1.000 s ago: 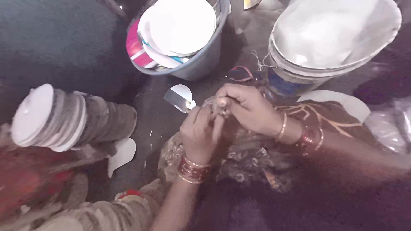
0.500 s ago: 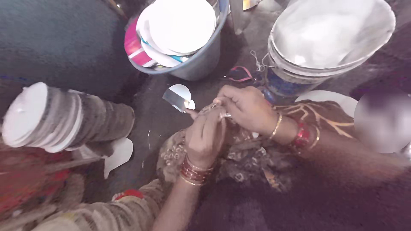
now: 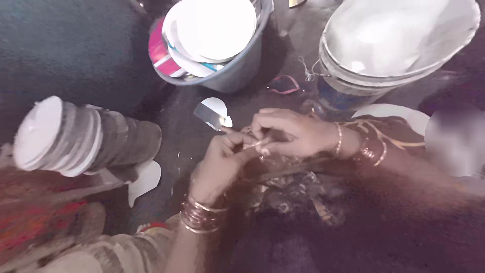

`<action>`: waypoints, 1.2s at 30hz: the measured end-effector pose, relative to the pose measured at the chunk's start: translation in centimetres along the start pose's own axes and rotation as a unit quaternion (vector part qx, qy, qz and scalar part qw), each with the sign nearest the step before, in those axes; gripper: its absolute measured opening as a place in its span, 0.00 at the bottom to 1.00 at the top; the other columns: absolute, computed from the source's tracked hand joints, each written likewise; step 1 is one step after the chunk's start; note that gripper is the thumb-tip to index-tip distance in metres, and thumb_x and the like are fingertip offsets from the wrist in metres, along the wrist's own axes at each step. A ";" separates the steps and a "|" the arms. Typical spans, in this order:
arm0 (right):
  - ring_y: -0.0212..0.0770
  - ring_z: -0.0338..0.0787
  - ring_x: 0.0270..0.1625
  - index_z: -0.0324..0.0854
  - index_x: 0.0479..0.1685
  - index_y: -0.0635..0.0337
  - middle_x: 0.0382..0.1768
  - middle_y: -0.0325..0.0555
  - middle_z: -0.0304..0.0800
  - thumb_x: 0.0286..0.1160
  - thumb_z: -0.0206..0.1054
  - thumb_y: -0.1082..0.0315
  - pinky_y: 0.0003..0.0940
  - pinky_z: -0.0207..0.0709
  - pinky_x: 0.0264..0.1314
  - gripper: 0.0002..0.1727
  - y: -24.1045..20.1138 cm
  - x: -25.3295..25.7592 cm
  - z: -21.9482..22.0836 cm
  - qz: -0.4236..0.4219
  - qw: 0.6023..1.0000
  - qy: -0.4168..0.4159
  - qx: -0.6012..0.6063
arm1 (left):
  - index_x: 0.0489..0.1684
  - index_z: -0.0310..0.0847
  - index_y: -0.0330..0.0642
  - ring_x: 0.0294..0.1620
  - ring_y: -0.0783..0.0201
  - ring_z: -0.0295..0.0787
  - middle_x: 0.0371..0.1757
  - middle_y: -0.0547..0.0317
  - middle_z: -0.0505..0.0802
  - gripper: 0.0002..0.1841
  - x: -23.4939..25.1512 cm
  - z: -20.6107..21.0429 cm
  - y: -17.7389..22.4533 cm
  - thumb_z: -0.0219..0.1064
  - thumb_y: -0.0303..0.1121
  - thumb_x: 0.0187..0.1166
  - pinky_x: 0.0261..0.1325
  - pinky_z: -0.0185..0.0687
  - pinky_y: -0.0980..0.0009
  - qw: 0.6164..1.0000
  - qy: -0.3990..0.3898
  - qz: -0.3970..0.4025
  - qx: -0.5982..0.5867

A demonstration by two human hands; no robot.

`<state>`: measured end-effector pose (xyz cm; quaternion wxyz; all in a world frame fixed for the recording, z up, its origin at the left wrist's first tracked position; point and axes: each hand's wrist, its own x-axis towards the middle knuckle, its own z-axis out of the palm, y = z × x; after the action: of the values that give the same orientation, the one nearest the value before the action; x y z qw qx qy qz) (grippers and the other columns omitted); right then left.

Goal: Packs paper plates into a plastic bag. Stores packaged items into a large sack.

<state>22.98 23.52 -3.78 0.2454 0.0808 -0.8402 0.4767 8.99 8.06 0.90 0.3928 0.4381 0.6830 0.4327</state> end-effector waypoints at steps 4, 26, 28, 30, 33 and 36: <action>0.44 0.85 0.47 0.93 0.36 0.55 0.38 0.44 0.89 0.63 0.63 0.75 0.40 0.78 0.47 0.12 0.2 0.2 1.0 -0.067 0.984 0.074 -0.145 | 0.29 0.90 0.43 0.32 0.76 0.89 0.28 0.67 0.93 0.10 0.2 -1.0 -0.4 0.64 0.19 0.73 0.42 0.88 0.77 0.991 0.006 -0.064 -0.117; 0.58 0.74 0.77 0.92 0.21 0.45 0.70 0.42 0.89 0.67 0.70 0.70 0.58 0.59 0.69 0.11 1.2 -0.1 2.6 -0.085 0.939 0.156 -0.295 | 0.29 0.86 0.36 0.18 0.77 0.78 0.20 0.64 0.86 0.15 0.7 1.7 -1.8 0.54 0.18 0.84 0.23 0.75 0.83 0.940 0.156 -0.161 -0.256; 0.60 0.73 0.79 0.92 0.30 0.40 0.73 0.40 0.87 0.74 0.67 0.68 0.58 0.58 0.68 0.11 0.9 -0.2 2.7 -0.069 0.911 0.139 -0.383 | 0.28 0.84 0.39 0.18 0.77 0.79 0.20 0.64 0.87 0.17 0.7 0.7 -1.5 0.50 0.20 0.86 0.24 0.76 0.82 0.932 0.126 -0.191 -0.280; 0.65 0.73 0.79 0.94 0.34 0.37 0.74 0.44 0.85 0.69 0.68 0.66 0.64 0.62 0.65 0.10 0.5 -0.1 2.7 0.002 0.918 0.115 -0.381 | 0.25 0.85 0.40 0.18 0.78 0.78 0.20 0.65 0.87 0.20 0.5 -0.1 -1.7 0.47 0.19 0.84 0.24 0.74 0.83 0.932 0.095 -0.177 -0.301; 0.62 0.65 0.79 0.97 0.45 0.39 0.74 0.47 0.78 0.68 0.64 0.57 0.66 0.61 0.66 0.15 -0.3 0.1 1.6 0.144 0.973 0.043 -0.175 | 0.29 0.88 0.40 0.21 0.78 0.80 0.23 0.64 0.89 0.19 0.2 -0.6 -2.2 0.48 0.20 0.83 0.26 0.76 0.83 0.936 0.046 -0.142 -0.317; 0.55 0.68 0.77 0.96 0.42 0.46 0.67 0.43 0.81 0.72 0.68 0.47 0.64 0.61 0.69 0.17 -0.2 0.0 1.5 0.188 0.978 0.051 -0.079 | 0.38 0.91 0.37 0.23 0.79 0.80 0.27 0.63 0.91 0.18 0.1 0.2 -2.2 0.50 0.20 0.82 0.27 0.75 0.83 0.941 0.041 -0.126 -0.310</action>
<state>22.54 22.16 -4.21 0.1991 -0.1228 -0.8619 0.4498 8.56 7.66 -1.21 0.5326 0.1867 0.5800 0.5874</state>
